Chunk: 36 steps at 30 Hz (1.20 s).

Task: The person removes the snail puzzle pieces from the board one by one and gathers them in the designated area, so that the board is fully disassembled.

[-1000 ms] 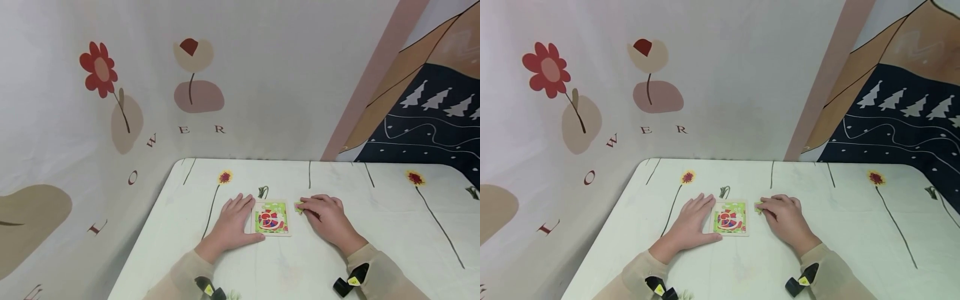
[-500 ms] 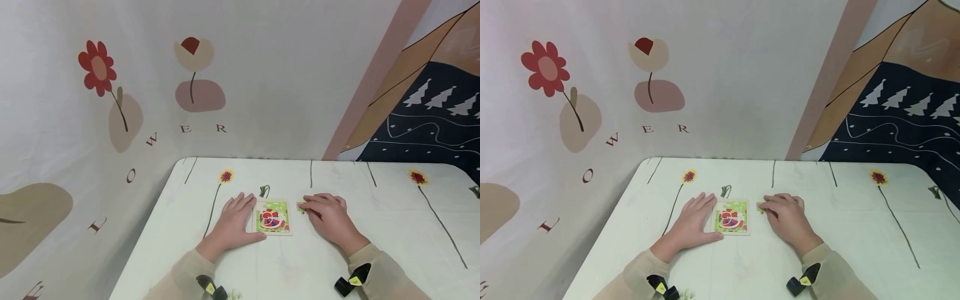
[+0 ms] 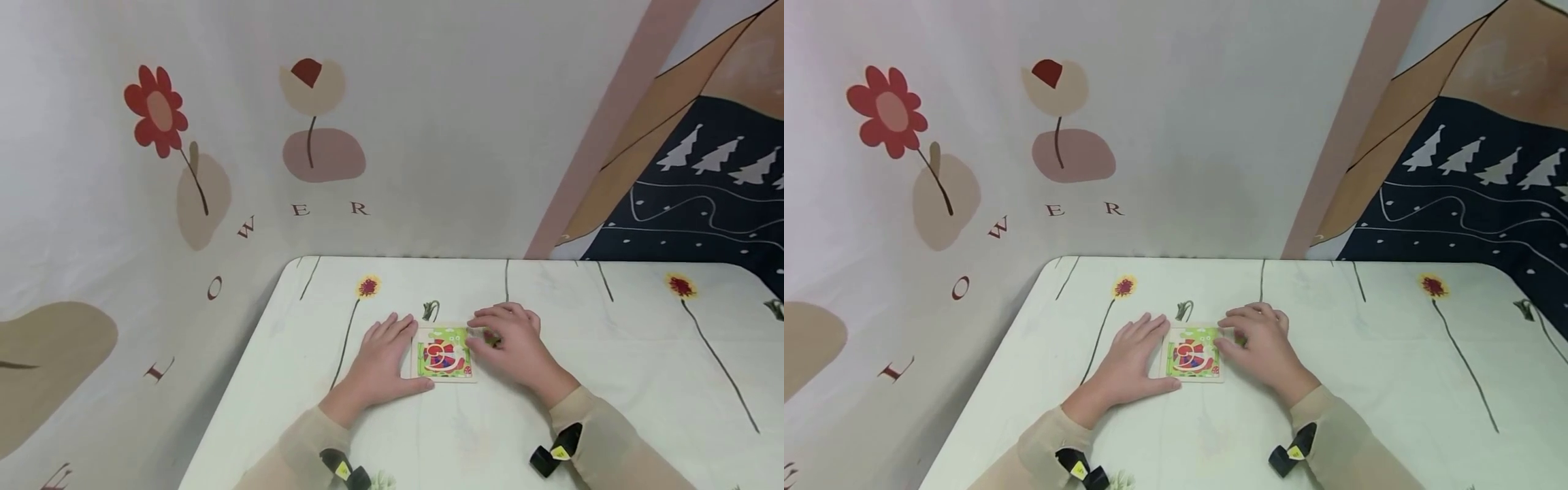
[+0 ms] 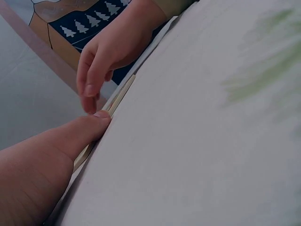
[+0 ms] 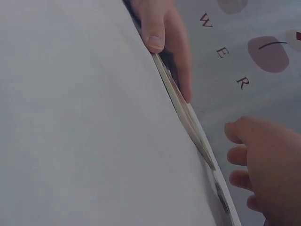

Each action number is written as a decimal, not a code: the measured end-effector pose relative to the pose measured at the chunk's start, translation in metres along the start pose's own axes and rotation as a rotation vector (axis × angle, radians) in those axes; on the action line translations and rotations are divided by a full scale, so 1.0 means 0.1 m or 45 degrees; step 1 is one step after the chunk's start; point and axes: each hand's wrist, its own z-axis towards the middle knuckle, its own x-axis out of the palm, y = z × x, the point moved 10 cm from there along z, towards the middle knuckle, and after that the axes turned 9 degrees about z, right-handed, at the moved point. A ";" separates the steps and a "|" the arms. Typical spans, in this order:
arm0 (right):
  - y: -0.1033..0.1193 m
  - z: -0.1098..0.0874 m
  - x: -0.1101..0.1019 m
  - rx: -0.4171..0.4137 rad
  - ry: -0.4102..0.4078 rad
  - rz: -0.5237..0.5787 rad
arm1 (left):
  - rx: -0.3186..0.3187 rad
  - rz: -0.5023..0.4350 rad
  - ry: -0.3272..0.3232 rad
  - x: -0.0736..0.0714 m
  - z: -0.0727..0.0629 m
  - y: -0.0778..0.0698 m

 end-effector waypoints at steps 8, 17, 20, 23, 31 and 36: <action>0.17 0.10 0.29 -0.007 0.081 -0.054 | 0.011 -0.007 0.004 -0.02 -0.01 -0.04; 0.19 0.15 0.39 0.078 0.103 -0.138 | 0.015 0.022 -0.007 0.02 0.00 0.00; 0.20 0.15 0.40 0.106 0.122 -0.154 | 0.009 0.019 -0.002 0.02 -0.01 0.01; 0.21 0.16 0.40 0.123 0.150 -0.168 | 0.009 0.019 -0.005 0.00 -0.01 0.00; 0.22 0.15 0.41 0.147 0.218 -0.157 | 0.010 0.024 -0.008 -0.02 -0.02 -0.01; 0.17 0.15 0.42 0.192 0.224 -0.110 | 0.009 0.025 -0.007 -0.02 -0.01 -0.01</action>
